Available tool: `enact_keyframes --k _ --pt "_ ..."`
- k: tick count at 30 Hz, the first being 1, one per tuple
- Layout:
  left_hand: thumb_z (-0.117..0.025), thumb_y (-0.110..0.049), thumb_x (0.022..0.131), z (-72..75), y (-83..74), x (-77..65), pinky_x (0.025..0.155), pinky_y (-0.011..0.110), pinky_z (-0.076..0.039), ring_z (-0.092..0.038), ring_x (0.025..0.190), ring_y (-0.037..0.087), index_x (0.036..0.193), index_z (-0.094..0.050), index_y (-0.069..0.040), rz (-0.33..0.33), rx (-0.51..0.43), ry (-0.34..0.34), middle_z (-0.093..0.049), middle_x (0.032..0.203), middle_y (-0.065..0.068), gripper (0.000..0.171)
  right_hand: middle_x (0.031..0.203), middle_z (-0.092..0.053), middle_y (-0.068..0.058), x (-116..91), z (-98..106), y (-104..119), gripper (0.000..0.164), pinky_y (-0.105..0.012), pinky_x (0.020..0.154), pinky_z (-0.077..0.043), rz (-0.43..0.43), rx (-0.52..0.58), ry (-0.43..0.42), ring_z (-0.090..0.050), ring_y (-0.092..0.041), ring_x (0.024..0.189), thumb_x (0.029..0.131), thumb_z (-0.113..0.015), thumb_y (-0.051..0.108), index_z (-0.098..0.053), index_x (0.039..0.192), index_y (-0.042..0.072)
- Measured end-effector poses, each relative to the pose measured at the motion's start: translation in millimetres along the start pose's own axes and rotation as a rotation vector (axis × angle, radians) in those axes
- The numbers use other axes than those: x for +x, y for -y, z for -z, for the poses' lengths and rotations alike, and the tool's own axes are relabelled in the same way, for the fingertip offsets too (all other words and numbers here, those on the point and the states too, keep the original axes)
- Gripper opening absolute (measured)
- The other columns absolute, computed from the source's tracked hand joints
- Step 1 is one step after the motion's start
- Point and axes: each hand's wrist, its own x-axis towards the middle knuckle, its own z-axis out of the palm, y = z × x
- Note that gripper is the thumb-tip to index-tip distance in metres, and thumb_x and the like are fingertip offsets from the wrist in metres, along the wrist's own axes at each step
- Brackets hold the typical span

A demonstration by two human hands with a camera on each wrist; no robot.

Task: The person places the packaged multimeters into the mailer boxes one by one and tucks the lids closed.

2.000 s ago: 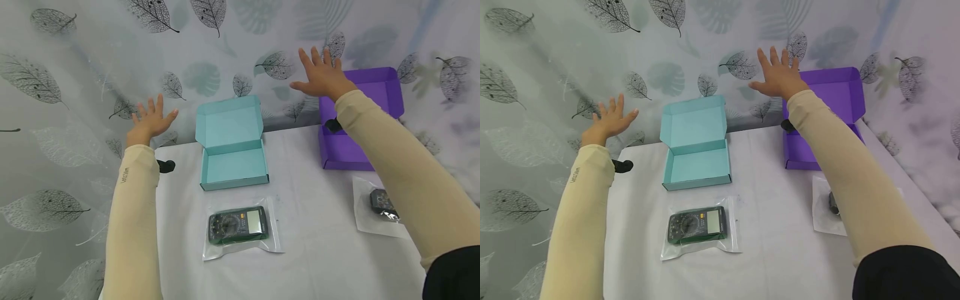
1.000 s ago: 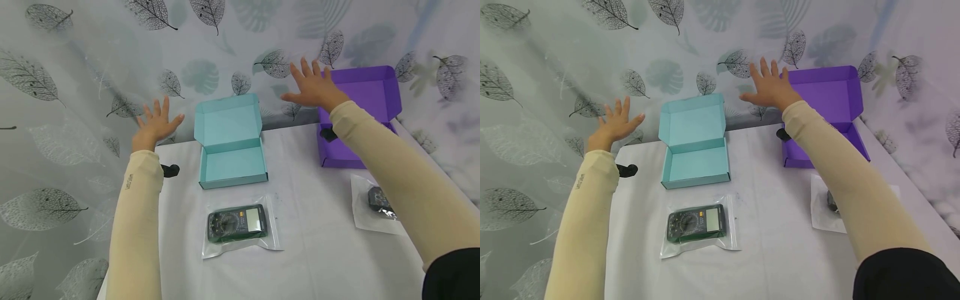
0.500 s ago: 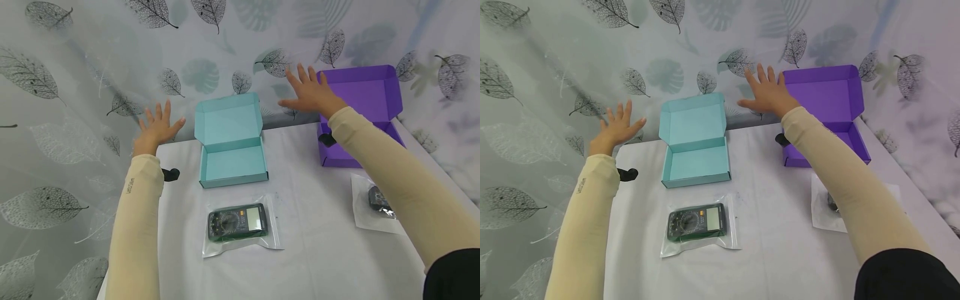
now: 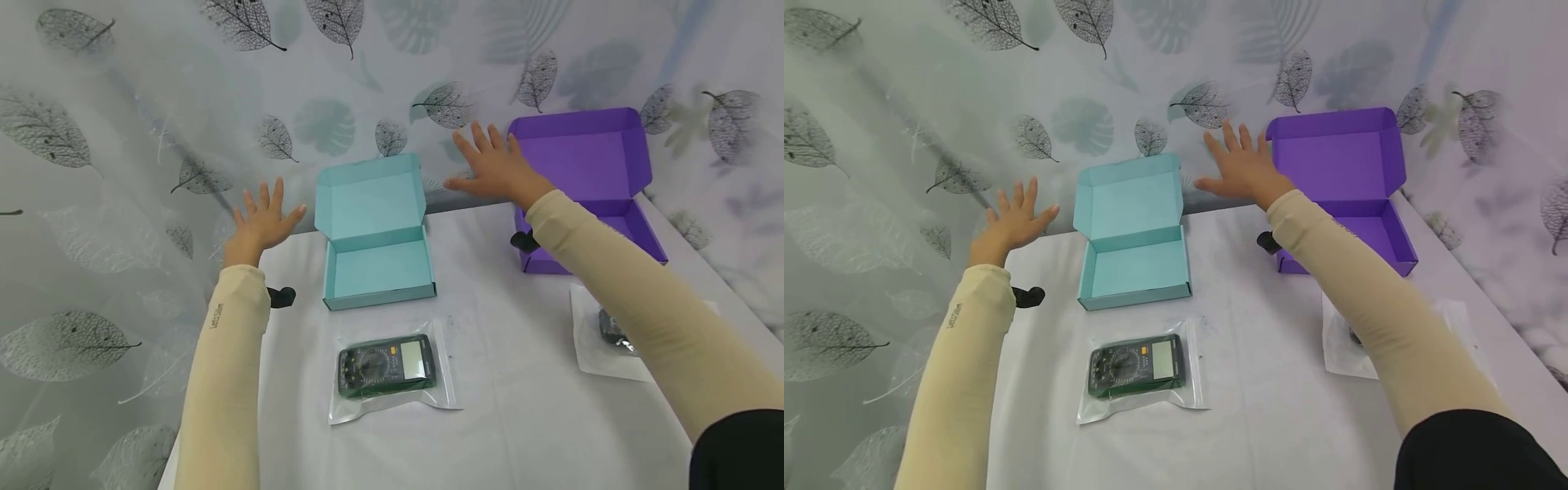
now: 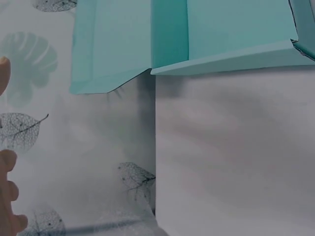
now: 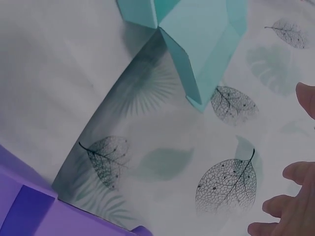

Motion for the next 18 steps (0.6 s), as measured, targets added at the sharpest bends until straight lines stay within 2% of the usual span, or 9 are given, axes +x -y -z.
enact_keyframes --k 8,18 --pt "-0.027 -0.069 0.105 -11.3 -1.7 -1.6 0.109 0.072 0.019 0.032 0.145 0.049 0.163 0.021 -0.021 -0.012 -0.017 0.006 0.024 0.167 0.022 0.089 0.170 0.016 -0.018 -8.8 -7.2 13.1 0.095 -0.071 0.113 0.011 0.042 -0.007 0.007 0.014 -0.047 0.153 0.104 -0.044 0.065 0.004 0.167 0.014" --pt "-0.027 -0.069 0.105 -30.2 2.4 0.3 0.110 0.070 0.019 0.032 0.145 0.048 0.164 0.020 -0.022 -0.006 -0.029 0.009 0.023 0.167 0.021 0.089 0.171 0.010 -0.018 -23.4 -31.1 38.3 0.097 -0.068 0.116 0.006 0.122 -0.050 0.021 0.011 -0.043 0.155 0.101 -0.050 0.066 -0.001 0.168 0.016"
